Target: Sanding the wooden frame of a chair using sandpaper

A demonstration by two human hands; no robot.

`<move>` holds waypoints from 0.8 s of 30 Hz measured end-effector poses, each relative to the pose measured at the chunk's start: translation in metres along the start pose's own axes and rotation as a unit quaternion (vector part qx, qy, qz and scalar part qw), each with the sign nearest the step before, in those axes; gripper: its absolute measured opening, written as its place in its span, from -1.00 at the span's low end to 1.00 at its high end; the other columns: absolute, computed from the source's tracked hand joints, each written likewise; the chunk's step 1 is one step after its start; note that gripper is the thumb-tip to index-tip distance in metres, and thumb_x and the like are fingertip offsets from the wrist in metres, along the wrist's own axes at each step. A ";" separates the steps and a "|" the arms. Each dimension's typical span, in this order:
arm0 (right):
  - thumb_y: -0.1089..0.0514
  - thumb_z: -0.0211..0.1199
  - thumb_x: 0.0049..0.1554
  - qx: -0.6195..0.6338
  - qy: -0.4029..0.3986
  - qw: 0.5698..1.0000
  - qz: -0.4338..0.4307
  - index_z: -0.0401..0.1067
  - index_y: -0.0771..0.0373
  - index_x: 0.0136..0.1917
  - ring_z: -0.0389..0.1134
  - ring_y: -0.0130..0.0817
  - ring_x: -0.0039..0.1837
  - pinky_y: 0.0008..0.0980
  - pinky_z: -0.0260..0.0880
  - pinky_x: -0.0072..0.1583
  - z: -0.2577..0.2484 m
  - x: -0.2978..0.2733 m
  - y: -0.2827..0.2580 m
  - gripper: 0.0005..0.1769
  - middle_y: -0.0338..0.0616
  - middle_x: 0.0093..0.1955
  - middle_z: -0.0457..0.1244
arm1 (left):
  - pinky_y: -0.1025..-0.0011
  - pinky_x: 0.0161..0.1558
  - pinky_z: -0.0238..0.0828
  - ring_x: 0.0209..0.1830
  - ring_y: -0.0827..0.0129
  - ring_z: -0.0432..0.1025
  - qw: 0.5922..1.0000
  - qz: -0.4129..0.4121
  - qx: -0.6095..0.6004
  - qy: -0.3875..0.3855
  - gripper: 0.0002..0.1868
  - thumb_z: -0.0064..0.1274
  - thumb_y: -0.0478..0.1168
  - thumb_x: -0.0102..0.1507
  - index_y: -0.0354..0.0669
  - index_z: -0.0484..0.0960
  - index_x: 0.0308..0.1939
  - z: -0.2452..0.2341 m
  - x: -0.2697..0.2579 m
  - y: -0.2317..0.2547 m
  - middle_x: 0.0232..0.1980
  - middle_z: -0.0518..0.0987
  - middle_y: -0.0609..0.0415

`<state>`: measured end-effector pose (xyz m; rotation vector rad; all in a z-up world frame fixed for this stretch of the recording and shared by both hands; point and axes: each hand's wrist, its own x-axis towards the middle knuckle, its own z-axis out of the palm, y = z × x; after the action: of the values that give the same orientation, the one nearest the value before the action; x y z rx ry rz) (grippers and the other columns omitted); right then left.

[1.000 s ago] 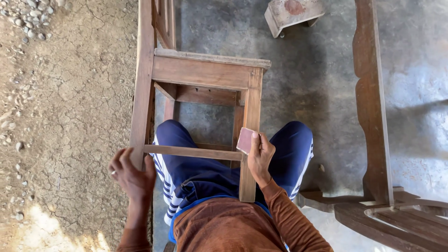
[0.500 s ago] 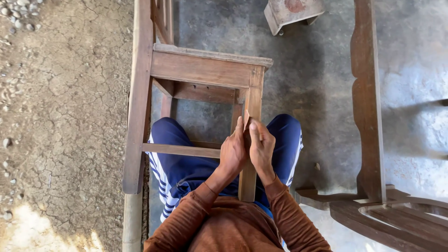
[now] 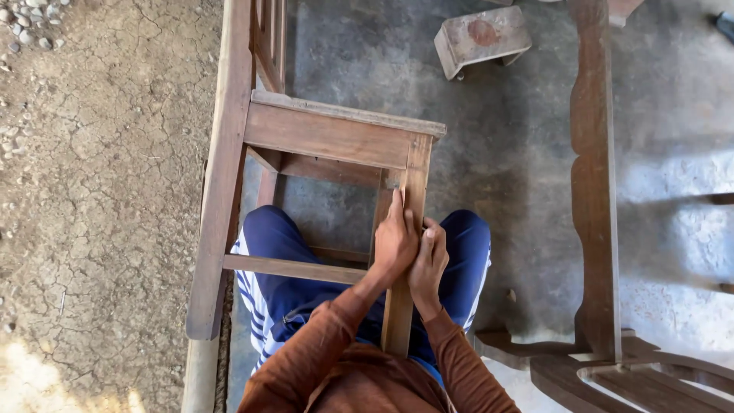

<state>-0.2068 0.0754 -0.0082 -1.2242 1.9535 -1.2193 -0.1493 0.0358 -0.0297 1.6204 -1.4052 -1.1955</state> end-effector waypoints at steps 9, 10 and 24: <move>-0.05 -0.22 0.31 0.003 -0.004 1.000 0.003 0.32 0.23 0.16 0.37 -0.11 -0.14 -0.18 0.42 -0.06 -0.004 0.001 -0.006 -0.59 0.05 -0.19 0.29 | -0.12 -0.22 0.37 -0.22 -0.31 0.45 1.000 -0.018 0.017 0.008 -0.55 -0.41 -0.12 0.31 -0.09 0.25 0.27 -0.032 -0.028 0.035 -0.14 0.55 -0.36; -0.05 -0.22 0.31 0.003 -0.005 1.000 0.003 0.32 0.23 0.16 0.37 -0.11 -0.14 -0.18 0.42 -0.06 -0.003 0.003 -0.005 -0.59 0.05 -0.19 0.29 | -0.12 -0.22 0.37 -0.22 -0.31 0.45 1.000 -0.019 0.018 0.009 -0.55 -0.41 -0.12 0.31 -0.09 0.25 0.27 -0.027 -0.023 0.032 -0.14 0.55 -0.36; 0.03 -0.17 0.32 -0.009 0.000 1.000 -0.001 0.33 0.25 0.02 0.33 -0.29 -0.19 -0.28 0.40 -0.08 -0.002 0.004 -0.010 -0.69 0.00 -0.22 0.28 | -0.15 -0.10 0.31 -0.12 -0.28 0.43 0.997 -0.059 -0.047 0.013 -0.51 -0.42 -0.09 0.29 0.04 0.19 0.33 -0.033 -0.007 0.053 -0.06 0.54 -0.35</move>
<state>-0.2061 0.0705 0.0017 -1.2338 1.9677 -1.2059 -0.1377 0.0298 0.0318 1.6667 -1.2321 -1.2833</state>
